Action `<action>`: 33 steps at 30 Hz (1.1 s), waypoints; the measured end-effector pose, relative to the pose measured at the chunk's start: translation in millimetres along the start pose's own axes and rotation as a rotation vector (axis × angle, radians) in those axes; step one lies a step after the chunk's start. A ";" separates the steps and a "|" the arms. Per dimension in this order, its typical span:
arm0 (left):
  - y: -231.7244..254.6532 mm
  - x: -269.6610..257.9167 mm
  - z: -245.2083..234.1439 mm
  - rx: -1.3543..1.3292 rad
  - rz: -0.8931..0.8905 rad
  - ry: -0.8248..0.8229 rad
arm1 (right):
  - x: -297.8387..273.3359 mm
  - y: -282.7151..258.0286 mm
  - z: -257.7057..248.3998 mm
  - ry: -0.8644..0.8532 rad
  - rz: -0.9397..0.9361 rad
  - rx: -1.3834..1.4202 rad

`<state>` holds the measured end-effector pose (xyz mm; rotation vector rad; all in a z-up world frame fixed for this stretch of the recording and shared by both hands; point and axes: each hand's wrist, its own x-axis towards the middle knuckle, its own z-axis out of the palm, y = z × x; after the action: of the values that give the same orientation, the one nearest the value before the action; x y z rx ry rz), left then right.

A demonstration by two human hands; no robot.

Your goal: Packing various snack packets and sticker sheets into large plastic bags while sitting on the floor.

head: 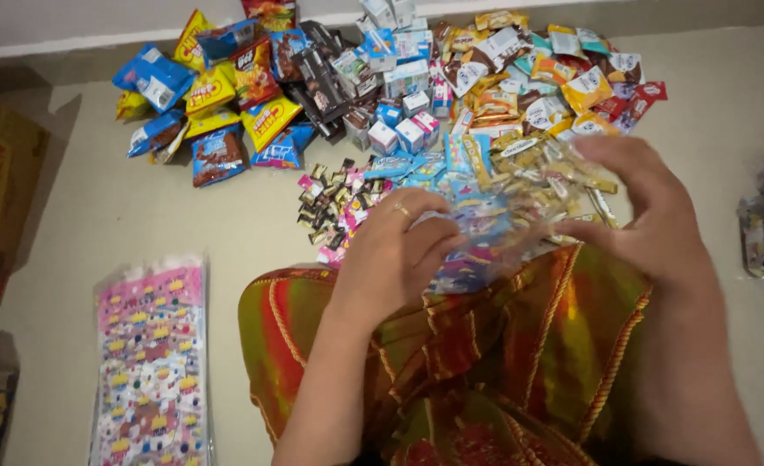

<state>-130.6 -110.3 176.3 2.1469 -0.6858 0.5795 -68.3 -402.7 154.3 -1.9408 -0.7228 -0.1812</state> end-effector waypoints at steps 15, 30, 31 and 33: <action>-25.5 -94.9 130.2 0.117 0.032 0.431 | -50.7 201.5 94.1 -0.366 0.698 0.121; -135.1 -210.9 267.2 0.482 -0.090 -0.542 | -139.2 123.8 -68.5 0.712 0.624 0.653; -134.6 -211.1 265.8 0.459 -0.077 -0.537 | -157.9 120.5 -84.8 0.831 0.630 0.714; -154.6 -219.0 272.9 0.448 -0.106 -0.573 | -184.2 86.1 -115.9 0.932 0.715 0.629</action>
<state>-148.5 -183.0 -198.7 2.7916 -0.7871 0.0432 -148.1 -603.7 64.8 -1.1892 0.4919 -0.3263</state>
